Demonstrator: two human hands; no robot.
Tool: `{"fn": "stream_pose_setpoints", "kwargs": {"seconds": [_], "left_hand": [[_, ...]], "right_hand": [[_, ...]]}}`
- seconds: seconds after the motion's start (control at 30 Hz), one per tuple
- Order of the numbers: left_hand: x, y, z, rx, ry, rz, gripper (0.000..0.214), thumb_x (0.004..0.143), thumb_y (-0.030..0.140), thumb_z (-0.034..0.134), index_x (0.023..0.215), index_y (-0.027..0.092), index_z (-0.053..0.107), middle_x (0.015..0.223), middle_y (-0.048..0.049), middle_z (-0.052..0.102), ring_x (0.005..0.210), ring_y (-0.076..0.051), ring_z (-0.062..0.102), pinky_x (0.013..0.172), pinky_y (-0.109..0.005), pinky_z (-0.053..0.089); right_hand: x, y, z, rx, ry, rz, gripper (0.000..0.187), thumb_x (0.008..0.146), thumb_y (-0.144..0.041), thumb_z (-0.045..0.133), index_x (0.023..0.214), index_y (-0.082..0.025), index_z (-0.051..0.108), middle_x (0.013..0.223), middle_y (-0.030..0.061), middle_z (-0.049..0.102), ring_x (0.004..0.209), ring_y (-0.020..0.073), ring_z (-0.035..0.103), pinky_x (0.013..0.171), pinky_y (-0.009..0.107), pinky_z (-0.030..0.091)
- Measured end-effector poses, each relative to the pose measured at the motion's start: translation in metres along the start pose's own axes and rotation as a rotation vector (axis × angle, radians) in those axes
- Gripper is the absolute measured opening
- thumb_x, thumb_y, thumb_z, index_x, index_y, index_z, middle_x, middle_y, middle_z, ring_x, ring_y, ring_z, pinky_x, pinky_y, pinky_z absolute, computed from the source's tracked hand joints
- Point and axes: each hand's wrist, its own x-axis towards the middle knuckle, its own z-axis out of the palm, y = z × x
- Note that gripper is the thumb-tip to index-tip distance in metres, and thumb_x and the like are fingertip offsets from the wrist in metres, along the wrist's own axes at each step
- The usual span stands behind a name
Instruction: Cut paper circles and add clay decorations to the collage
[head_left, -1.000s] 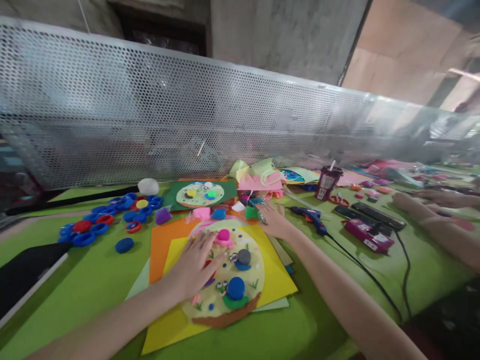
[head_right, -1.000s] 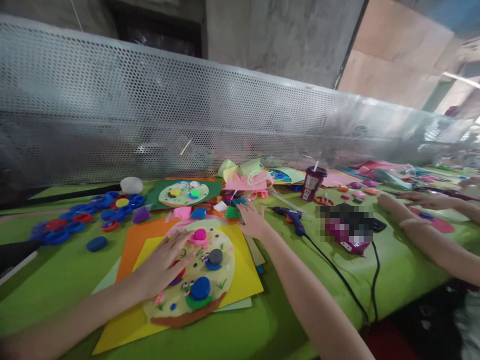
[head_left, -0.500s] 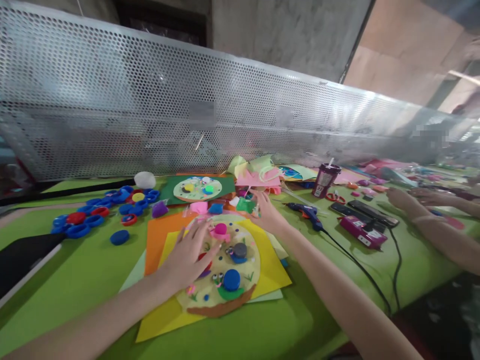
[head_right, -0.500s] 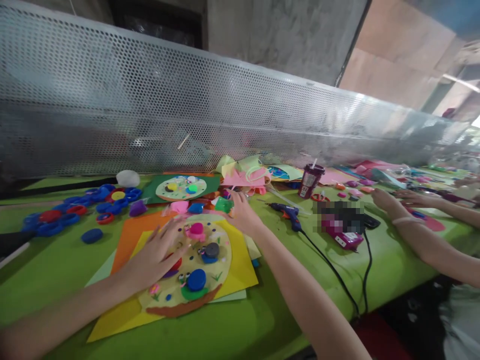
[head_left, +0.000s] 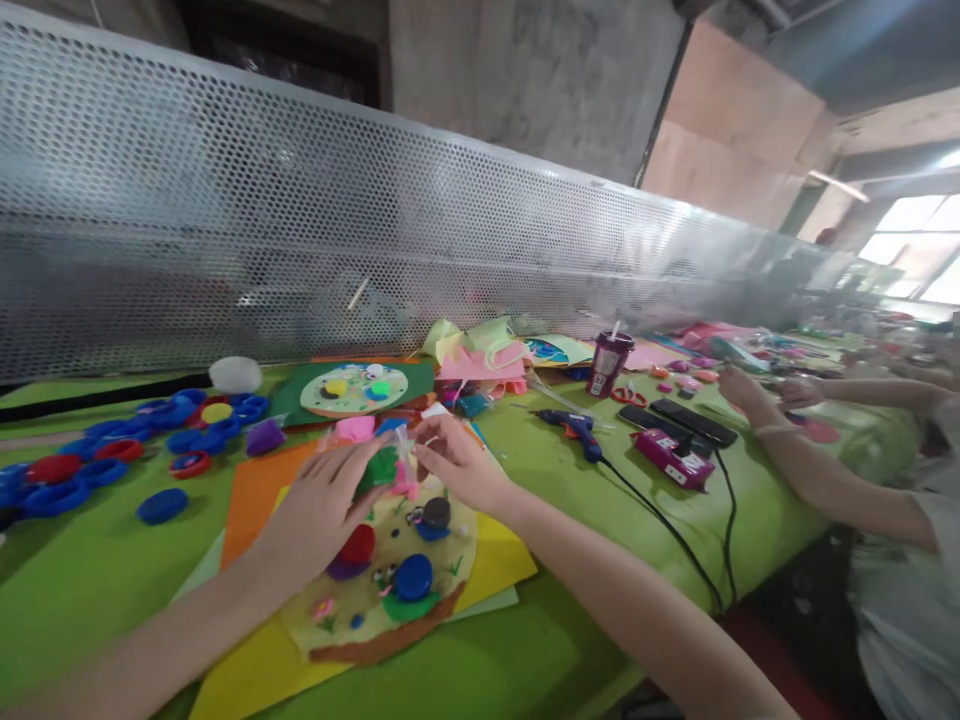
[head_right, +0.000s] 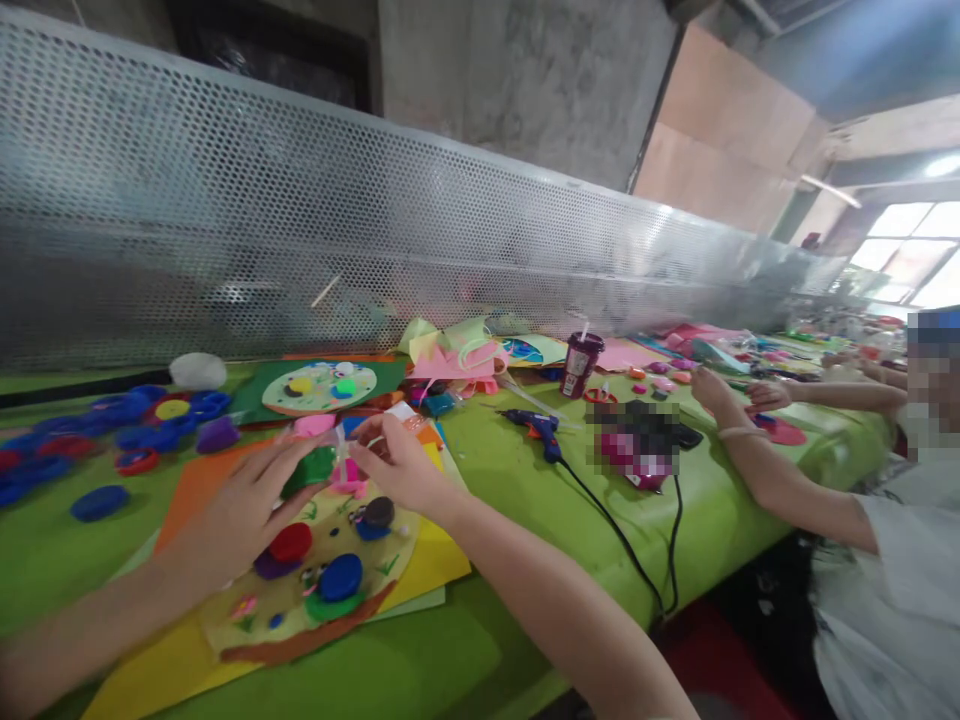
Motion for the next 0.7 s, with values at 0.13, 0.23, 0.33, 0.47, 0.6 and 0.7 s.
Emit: {"fn": "stream_pose_setpoints", "kwargs": {"seconds": [0.13,0.23,0.33,0.47,0.6,0.7], "left_hand": [[-0.001,0.000,0.002,0.019,0.030,0.057,0.051,0.091,0.049,0.021,0.120,0.018,0.049,0.109,-0.0145,0.066,0.101,-0.030,0.061,0.086,-0.046,0.045],[-0.004,-0.002,0.007,0.031,0.047,0.085,0.045,0.092,0.044,0.023,0.117,0.018,0.051,0.109,-0.0150,0.066,0.101,-0.030,0.060,0.088,-0.047,0.044],[-0.007,-0.003,0.007,0.036,0.047,0.103,0.040,0.093,0.039,0.027,0.119,0.017,0.048,0.109,-0.0151,0.066,0.101,-0.030,0.060,0.085,-0.046,0.045],[-0.008,-0.002,0.004,0.026,0.037,0.110,0.035,0.092,0.030,0.032,0.123,0.021,0.045,0.107,-0.0118,0.066,0.098,-0.028,0.062,0.080,-0.041,0.048],[-0.008,0.002,0.001,0.001,0.031,0.120,0.034,0.090,0.026,0.034,0.123,0.020,0.042,0.109,-0.0131,0.065,0.099,-0.028,0.062,0.081,-0.043,0.049],[-0.008,0.007,0.000,-0.029,0.022,0.098,0.035,0.090,0.025,0.034,0.124,0.018,0.038,0.112,-0.0141,0.063,0.101,-0.028,0.061,0.083,-0.043,0.048]], "right_hand": [[0.001,-0.004,-0.007,-0.012,-0.118,0.049,0.027,0.091,-0.033,0.038,0.069,-0.019,0.045,0.059,-0.0032,0.050,0.054,0.0099,0.050,0.056,0.022,0.044],[-0.001,-0.009,-0.007,-0.017,-0.168,0.061,0.030,0.092,-0.030,0.035,0.066,-0.019,0.046,0.062,-0.0023,0.052,0.057,0.0099,0.052,0.059,0.022,0.044],[-0.002,-0.009,-0.006,-0.020,-0.192,0.081,0.024,0.090,-0.025,0.040,0.067,-0.020,0.045,0.063,-0.0026,0.053,0.059,0.0103,0.051,0.059,0.022,0.043],[-0.001,-0.005,-0.004,0.018,-0.225,0.104,0.021,0.087,-0.014,0.040,0.067,-0.019,0.044,0.063,-0.0031,0.053,0.057,0.0094,0.051,0.058,0.021,0.043],[0.000,-0.004,-0.004,0.049,-0.217,0.139,0.022,0.084,-0.010,0.039,0.064,-0.019,0.043,0.056,-0.0050,0.049,0.052,0.0077,0.047,0.051,0.018,0.039],[-0.001,-0.004,-0.004,0.087,-0.227,0.155,0.022,0.086,-0.015,0.039,0.064,-0.019,0.043,0.053,-0.0055,0.047,0.049,0.0078,0.047,0.049,0.018,0.039]]}}
